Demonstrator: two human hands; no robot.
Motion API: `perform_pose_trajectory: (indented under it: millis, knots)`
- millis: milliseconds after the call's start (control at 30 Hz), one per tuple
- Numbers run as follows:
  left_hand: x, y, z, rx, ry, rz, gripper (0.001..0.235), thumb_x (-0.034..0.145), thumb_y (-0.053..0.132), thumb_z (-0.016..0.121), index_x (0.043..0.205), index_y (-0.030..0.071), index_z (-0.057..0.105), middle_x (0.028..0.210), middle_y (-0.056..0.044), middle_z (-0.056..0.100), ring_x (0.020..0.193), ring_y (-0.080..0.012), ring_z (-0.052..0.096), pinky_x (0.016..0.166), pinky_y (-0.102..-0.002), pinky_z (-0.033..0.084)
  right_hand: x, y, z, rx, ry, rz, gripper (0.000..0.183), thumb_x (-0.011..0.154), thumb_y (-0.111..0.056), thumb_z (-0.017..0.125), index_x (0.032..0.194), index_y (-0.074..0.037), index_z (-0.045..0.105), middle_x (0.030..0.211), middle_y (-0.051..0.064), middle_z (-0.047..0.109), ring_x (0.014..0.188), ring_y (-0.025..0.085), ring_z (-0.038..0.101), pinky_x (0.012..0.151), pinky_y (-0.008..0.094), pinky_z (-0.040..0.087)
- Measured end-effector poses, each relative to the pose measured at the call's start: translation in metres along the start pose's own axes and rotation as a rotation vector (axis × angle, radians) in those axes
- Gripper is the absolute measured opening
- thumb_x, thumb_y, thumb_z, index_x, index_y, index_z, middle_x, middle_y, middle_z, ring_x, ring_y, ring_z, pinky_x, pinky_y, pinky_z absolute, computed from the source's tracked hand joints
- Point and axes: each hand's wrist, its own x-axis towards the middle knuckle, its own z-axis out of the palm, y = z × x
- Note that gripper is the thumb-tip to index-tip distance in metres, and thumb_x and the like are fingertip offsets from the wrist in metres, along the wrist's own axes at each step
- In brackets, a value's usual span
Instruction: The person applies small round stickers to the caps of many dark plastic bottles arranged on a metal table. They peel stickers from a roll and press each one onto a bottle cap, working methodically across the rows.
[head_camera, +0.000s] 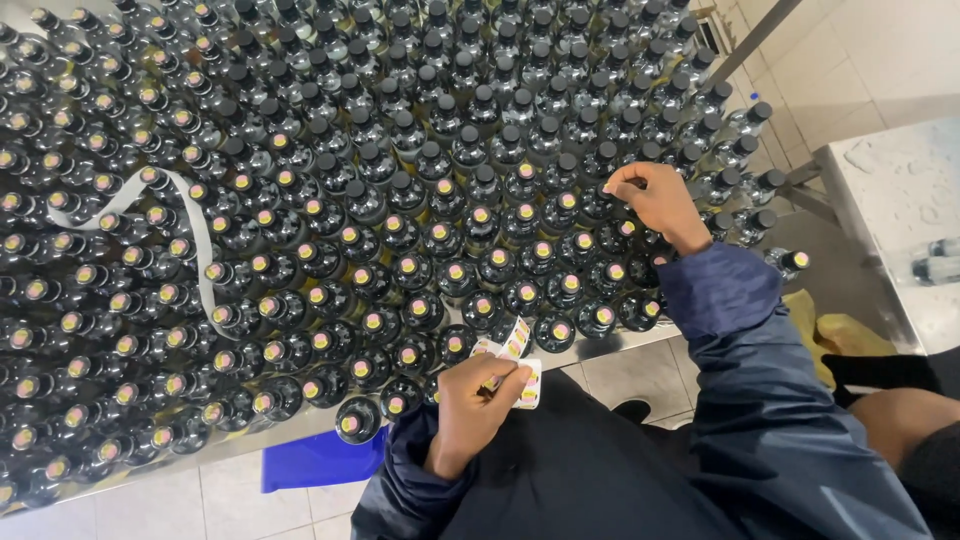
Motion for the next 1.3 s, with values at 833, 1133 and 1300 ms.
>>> perform_pose_trajectory:
  millis: [833, 1133, 1300]
  knots:
    - [0.005, -0.002, -0.003, -0.017, -0.034, 0.002, 0.036, 0.104, 0.022, 0.075, 0.072, 0.009, 0.065, 0.064, 0.000, 0.056, 0.060, -0.0122, 0.045, 0.056, -0.032, 0.039, 0.004, 0.019, 0.017, -0.083, 0.084, 0.030, 0.012, 0.104, -0.031, 0.077, 0.100, -0.020, 0.079, 0.123, -0.002, 0.081, 0.107, 0.021, 0.073, 0.093, 0.043, 0.052]
    - [0.006, 0.000, -0.006, -0.033, -0.056, -0.004, 0.035, 0.103, 0.021, 0.075, 0.072, 0.008, 0.064, 0.065, 0.000, 0.054, 0.060, -0.0122, 0.043, 0.057, -0.032, 0.038, 0.013, 0.030, 0.022, -0.162, 0.078, -0.120, 0.071, 0.105, -0.062, 0.059, 0.156, -0.013, 0.055, 0.110, 0.004, 0.076, 0.068, 0.021, 0.066, 0.070, 0.041, 0.047]
    - [0.008, 0.005, -0.010, -0.002, -0.023, -0.008, 0.022, 0.098, 0.015, 0.079, 0.079, 0.005, 0.076, 0.069, -0.001, 0.068, 0.063, -0.0104, 0.058, 0.057, -0.030, 0.046, 0.029, 0.060, 0.035, -0.370, 0.226, -0.033, 0.038, 0.112, -0.055, 0.054, 0.101, -0.033, 0.083, 0.077, -0.006, 0.071, 0.082, 0.021, 0.067, 0.079, 0.043, 0.025]
